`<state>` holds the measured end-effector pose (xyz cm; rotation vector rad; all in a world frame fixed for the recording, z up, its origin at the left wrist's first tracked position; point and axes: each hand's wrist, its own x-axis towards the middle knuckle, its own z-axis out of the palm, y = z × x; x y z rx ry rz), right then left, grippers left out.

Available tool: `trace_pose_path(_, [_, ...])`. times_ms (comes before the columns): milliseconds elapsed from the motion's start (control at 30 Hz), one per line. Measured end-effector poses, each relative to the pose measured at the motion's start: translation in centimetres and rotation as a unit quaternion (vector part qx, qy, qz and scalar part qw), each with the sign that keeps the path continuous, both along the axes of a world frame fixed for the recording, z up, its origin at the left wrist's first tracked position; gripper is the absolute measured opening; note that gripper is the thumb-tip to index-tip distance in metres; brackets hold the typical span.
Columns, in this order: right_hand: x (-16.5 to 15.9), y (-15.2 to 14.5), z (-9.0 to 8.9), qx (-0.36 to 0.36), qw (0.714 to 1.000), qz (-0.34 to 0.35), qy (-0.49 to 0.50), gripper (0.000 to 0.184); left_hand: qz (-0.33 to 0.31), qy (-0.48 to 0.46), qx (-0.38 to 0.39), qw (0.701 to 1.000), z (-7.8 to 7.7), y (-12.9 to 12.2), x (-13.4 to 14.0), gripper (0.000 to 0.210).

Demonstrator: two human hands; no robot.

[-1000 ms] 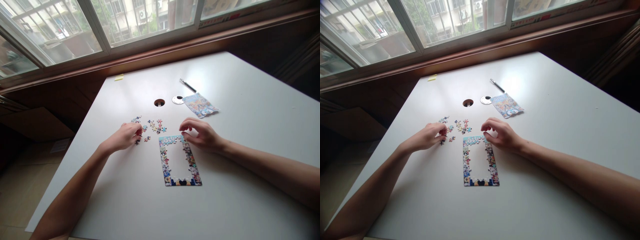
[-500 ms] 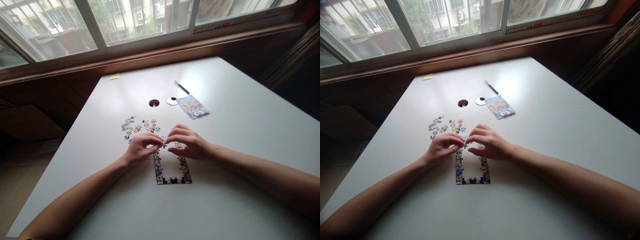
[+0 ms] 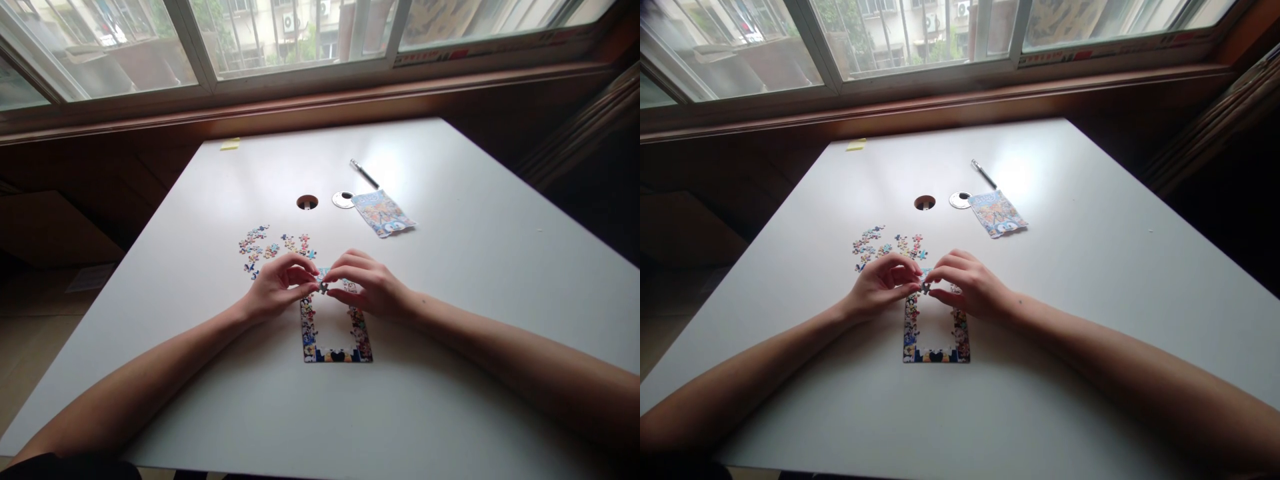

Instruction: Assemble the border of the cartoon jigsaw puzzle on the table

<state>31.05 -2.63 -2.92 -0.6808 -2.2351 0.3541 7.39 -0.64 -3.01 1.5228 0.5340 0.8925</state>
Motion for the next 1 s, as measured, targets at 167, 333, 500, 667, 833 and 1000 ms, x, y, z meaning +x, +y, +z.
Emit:
trace_pose_path(167, [0.1, 0.1, -0.1, 0.004, 1.0, -0.006, -0.012, 0.016, 0.003, 0.02, 0.019, 1.0, -0.1, 0.0, -0.1, 0.022])
trace_pose_path(333, [-0.1, -0.1, 0.0, 0.015, 0.999, -0.029, -0.01, 0.008, -0.013, 0.045, 0.054, 0.997, 0.0, -0.1, -0.2, 0.019])
trace_pose_path(500, [0.1, 0.2, 0.4, 0.019, 0.999, -0.031, -0.007, 0.009, -0.006, 0.058, 0.115, 0.992, 0.1, -0.2, -0.2, 0.016])
trace_pose_path(667, [2.0, 1.5, 0.3, -0.003, 0.998, -0.064, -0.001, 0.006, 0.086, 0.147, 0.32, 0.932, 0.3, -0.6, -0.4, 0.015])
trace_pose_path(833, [3.1, 2.2, -0.5, -0.051, 0.996, -0.061, -0.04, 0.007, 0.073, 0.24, 0.441, 0.862, 0.0, -0.8, -0.7, 0.023])
trace_pose_path(1000, [2.9, 2.1, -0.7, -0.058, 0.995, -0.061, -0.046, 0.007, 0.038, 0.285, 0.462, 0.839, 0.1, -0.9, -0.6, 0.031])
